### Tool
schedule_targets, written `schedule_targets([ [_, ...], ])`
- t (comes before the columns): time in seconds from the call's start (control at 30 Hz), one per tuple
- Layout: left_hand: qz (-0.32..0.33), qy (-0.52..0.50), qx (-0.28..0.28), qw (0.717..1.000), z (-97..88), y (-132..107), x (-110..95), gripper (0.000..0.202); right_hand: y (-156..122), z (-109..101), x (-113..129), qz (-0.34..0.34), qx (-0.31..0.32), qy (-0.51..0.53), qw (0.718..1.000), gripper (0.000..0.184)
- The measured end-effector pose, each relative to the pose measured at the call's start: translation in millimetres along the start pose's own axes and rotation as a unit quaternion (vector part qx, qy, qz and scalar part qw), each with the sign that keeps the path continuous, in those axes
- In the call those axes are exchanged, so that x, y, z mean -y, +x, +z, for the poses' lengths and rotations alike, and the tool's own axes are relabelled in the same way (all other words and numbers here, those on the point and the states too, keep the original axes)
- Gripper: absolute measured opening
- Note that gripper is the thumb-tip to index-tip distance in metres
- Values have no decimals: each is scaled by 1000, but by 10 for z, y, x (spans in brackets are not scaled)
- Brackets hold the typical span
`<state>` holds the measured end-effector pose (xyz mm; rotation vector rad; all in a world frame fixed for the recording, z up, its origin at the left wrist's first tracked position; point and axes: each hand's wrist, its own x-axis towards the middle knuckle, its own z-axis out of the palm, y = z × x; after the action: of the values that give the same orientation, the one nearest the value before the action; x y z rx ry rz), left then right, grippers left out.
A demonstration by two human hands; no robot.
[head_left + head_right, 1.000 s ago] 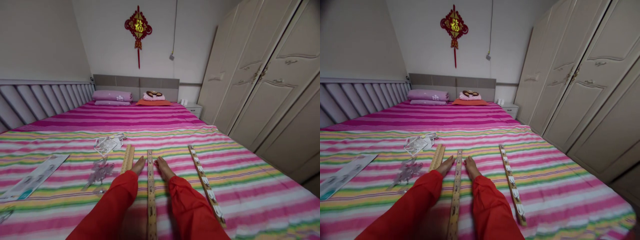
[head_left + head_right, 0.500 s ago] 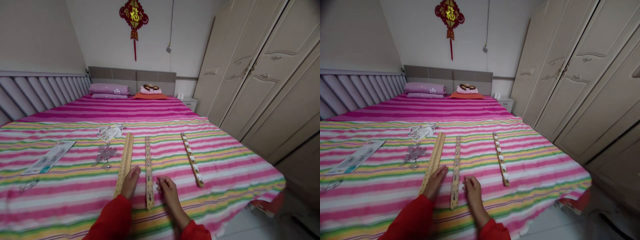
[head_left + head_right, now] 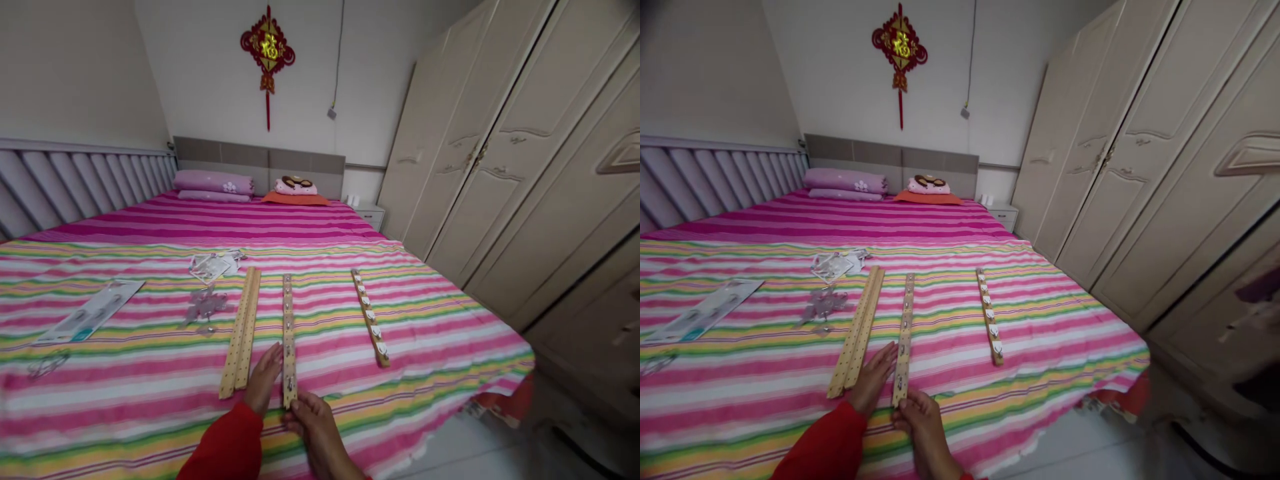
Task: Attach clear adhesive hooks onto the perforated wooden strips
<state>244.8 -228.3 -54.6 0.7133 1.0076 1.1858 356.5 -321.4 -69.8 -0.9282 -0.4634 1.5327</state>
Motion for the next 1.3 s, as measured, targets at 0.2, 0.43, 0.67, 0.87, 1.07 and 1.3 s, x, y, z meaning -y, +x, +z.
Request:
schedule_targets([
  [0.2,3,6,4,1000,-2,-13,41,70,32,26,1,-2,-16,13,1000,29],
  [0.43,-14,5,38,999,193,-117,5,74,8,-126,191,-35,-44,37,998,24],
  [0.67,-22,32,60,997,333,-99,78,72,-52,-428,485,-74,-77,46,993,28],
  [0.87,-31,51,50,997,179,7,136,74,35,-742,794,-122,-125,38,984,32],
  [1.07,-44,34,58,997,107,61,163,70,140,-952,1027,-156,-144,27,977,32],
  [1.3,-45,44,65,996,74,89,186,66,170,-1015,1085,-164,-149,30,975,29],
])
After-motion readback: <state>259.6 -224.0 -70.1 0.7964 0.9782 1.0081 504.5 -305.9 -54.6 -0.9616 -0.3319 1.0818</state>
